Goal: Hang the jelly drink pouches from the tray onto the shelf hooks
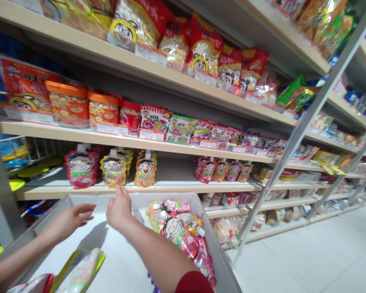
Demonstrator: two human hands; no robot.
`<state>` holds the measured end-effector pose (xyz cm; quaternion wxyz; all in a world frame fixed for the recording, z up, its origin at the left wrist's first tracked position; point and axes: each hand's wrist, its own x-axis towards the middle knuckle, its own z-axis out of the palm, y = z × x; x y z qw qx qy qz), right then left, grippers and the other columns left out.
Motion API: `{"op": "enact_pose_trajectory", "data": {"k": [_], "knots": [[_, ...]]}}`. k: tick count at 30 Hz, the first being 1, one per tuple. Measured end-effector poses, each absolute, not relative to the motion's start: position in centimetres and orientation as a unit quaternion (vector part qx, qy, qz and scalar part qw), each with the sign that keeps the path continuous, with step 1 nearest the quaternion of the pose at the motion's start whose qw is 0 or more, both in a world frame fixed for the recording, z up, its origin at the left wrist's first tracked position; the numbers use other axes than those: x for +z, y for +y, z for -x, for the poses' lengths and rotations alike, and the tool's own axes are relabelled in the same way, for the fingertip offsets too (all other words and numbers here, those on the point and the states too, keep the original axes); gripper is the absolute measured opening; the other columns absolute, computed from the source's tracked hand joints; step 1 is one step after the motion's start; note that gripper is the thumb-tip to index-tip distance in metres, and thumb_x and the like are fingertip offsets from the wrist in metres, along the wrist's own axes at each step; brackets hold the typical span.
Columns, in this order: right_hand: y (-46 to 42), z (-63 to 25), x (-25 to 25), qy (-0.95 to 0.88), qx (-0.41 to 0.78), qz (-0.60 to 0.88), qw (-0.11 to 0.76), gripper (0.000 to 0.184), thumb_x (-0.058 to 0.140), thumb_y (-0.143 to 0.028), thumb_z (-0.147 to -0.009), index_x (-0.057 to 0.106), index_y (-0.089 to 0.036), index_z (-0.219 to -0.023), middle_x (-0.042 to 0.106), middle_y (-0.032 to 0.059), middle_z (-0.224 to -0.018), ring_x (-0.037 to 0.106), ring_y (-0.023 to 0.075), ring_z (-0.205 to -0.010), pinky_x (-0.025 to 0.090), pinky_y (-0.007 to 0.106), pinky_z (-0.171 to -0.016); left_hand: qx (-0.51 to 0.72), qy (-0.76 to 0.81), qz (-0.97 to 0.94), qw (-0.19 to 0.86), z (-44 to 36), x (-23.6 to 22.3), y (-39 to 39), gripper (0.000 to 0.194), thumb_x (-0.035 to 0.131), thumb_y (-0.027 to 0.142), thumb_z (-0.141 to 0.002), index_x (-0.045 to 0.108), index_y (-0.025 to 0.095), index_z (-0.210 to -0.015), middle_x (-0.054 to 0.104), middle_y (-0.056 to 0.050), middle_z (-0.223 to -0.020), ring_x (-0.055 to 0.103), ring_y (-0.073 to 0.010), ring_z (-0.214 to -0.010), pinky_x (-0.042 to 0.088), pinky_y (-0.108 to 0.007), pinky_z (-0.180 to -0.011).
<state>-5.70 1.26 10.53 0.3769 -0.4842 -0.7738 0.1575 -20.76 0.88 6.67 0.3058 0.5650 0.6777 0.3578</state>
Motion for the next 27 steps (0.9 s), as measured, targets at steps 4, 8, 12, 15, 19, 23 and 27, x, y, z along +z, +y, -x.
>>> {"op": "enact_pose_trajectory", "data": {"k": [4, 8, 12, 15, 19, 23, 27], "knots": [[-2.6, 4.5, 7.0, -0.818, 0.163, 0.459, 0.306, 0.044, 0.037, -0.016, -0.075, 0.036, -0.009, -0.118, 0.041, 0.0105, -0.122, 0.034, 0.0159, -0.114, 0.029, 0.03, -0.096, 0.223, 0.683, -0.632, 0.29, 21.3, 6.3, -3.6, 0.023, 0.05, 0.022, -0.056, 0.061, 0.016, -0.074, 0.065, -0.008, -0.084, 0.058, -0.0229, -0.08, 0.044, -0.029, -0.071], [-6.3, 3.4, 4.3, -0.869, 0.163, 0.4, 0.244, 0.043, 0.038, -0.013, -0.073, 0.04, -0.011, -0.117, 0.041, 0.0093, -0.122, 0.035, 0.0151, -0.113, 0.03, 0.029, -0.095, 0.102, 0.673, -0.698, 0.221, 20.3, 7.8, -7.8, 0.023, 0.044, 0.015, -0.057, 0.063, 0.014, -0.069, 0.065, -0.01, -0.079, 0.058, -0.023, -0.077, 0.041, -0.029, -0.07], [-8.8, 2.7, 2.9, -0.907, 0.145, 0.347, 0.188, 0.043, 0.036, -0.01, -0.073, 0.04, -0.012, -0.116, 0.04, 0.0099, -0.122, 0.032, 0.016, -0.115, 0.027, 0.033, -0.097, 0.011, 0.679, -0.698, 0.227, 19.4, 7.7, -9.8, 0.03, 0.041, 0.01, -0.056, 0.064, 0.012, -0.074, 0.065, -0.013, -0.073, 0.058, -0.0208, -0.066, 0.041, -0.026, -0.061], [-9.6, 2.4, 2.0, -0.928, 0.126, 0.313, 0.158, 0.045, 0.04, -0.009, -0.071, 0.04, -0.011, -0.116, 0.038, 0.0117, -0.123, 0.03, 0.0179, -0.116, 0.027, 0.034, -0.097, 0.005, 0.685, -0.701, 0.198, 19.3, 6.9, -10.3, 0.03, 0.043, 0.008, -0.055, 0.065, 0.012, -0.076, 0.064, -0.015, -0.078, 0.058, -0.0222, -0.071, 0.041, -0.026, -0.062], [-10.2, 2.4, 1.2, -0.951, 0.087, 0.273, 0.119, 0.044, 0.041, -0.011, -0.072, 0.039, -0.016, -0.116, 0.035, 0.0106, -0.125, 0.026, 0.0204, -0.118, 0.028, 0.038, -0.094, 0.045, 0.699, -0.686, 0.198, 19.5, 6.3, -10.5, 0.029, 0.047, 0.008, -0.053, 0.066, 0.014, -0.075, 0.064, -0.012, -0.071, 0.058, -0.0216, -0.07, 0.041, -0.026, -0.063], [-10.5, 2.2, 1.8, -0.969, 0.061, 0.223, 0.087, 0.043, 0.042, -0.017, -0.074, 0.038, -0.018, -0.117, 0.033, 0.0107, -0.127, 0.023, 0.0204, -0.119, 0.024, 0.038, -0.095, 0.115, 0.726, -0.621, 0.273, 19.7, 6.0, -10.4, 0.031, 0.046, 0.008, -0.052, 0.065, 0.017, -0.075, 0.06, -0.004, -0.051, 0.054, -0.0143, -0.051, 0.041, -0.023, -0.057], [-10.7, 2.0, 2.8, -0.975, 0.061, 0.2, 0.071, 0.045, 0.045, -0.026, -0.074, 0.036, -0.019, -0.118, 0.028, 0.012, -0.129, 0.02, 0.0216, -0.12, 0.021, 0.039, -0.096, 0.129, 0.734, -0.59, 0.312, 19.7, 5.8, -10.4, 0.034, 0.045, 0.009, -0.052, 0.064, 0.016, -0.079, 0.056, -0.001, -0.045, 0.047, -0.0116, -0.038, 0.04, -0.024, -0.048]]}}
